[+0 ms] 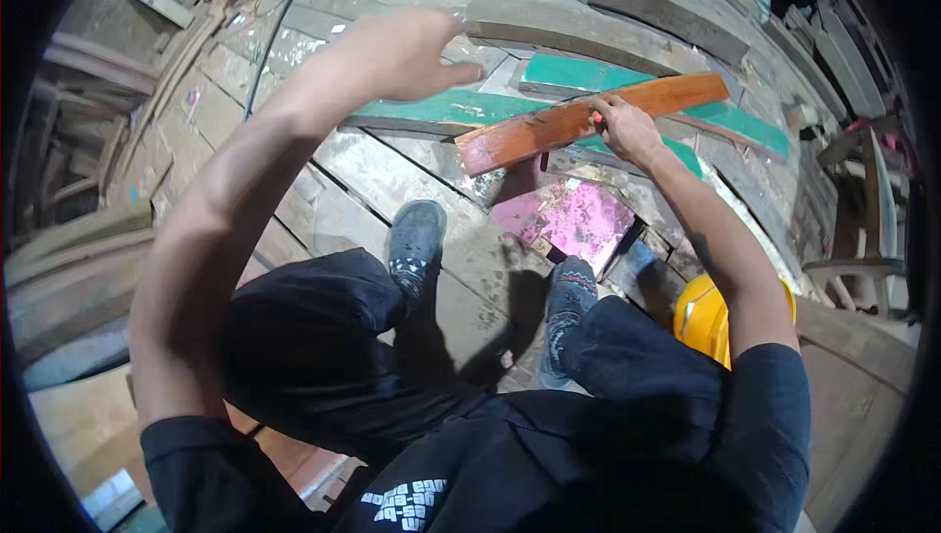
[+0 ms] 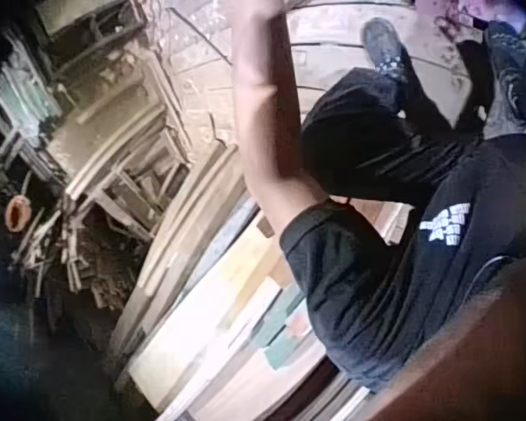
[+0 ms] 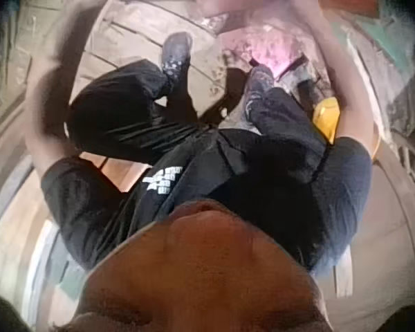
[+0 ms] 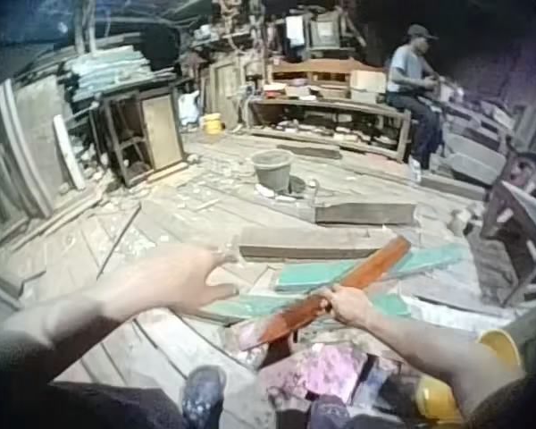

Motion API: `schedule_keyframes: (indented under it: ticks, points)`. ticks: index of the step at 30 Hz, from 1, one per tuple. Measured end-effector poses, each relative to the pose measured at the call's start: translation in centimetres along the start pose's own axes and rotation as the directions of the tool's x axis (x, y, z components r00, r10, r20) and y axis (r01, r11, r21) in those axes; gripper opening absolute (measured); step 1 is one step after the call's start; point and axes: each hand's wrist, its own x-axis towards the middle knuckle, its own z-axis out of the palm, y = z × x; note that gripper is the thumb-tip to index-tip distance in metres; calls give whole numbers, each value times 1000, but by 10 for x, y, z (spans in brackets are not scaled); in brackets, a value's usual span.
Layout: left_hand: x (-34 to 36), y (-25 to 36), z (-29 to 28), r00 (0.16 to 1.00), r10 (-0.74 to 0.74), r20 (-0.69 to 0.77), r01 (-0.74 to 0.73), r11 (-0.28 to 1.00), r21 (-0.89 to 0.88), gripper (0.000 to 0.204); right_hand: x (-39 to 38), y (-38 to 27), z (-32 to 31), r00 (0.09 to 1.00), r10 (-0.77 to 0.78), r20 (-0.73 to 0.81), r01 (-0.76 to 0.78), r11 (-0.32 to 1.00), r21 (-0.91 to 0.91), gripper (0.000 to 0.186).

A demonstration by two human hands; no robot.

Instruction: Applying a protective finish or varnish to wooden components using a paintbrush in a workshop environment.

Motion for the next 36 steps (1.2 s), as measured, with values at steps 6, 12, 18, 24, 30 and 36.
schedule_keyframes:
  ticks: [6, 12, 18, 24, 30, 36]
  points:
    - [46, -44, 93, 987, -130, 94, 124, 990, 64, 61, 11, -1, -43, 999, -26, 30, 21, 989, 143, 23]
    - [26, -52, 303, 659, -744, 109, 459, 283, -842, 76, 4, 11, -54, 956, 293, -18, -265, 889, 374, 33]
    - [-19, 8, 332, 613, -589, 526, 491, -238, -838, 72, -23, 53, -43, 942, 317, -107, -307, 946, 99, 32]
    - [-9, 14, 335, 714, -572, 404, 463, -46, -885, 77, -27, 68, -3, 943, 241, -230, -259, 965, -49, 28]
    - [-21, 5, 355, 721, -603, 341, 472, 66, -879, 78, -26, -27, 25, 932, -221, -286, 281, 941, 190, 38]
    - [-4, 28, 356, 691, -635, 345, 379, -87, -921, 76, -15, -37, 18, 981, 188, 44, -157, 646, 747, 32]
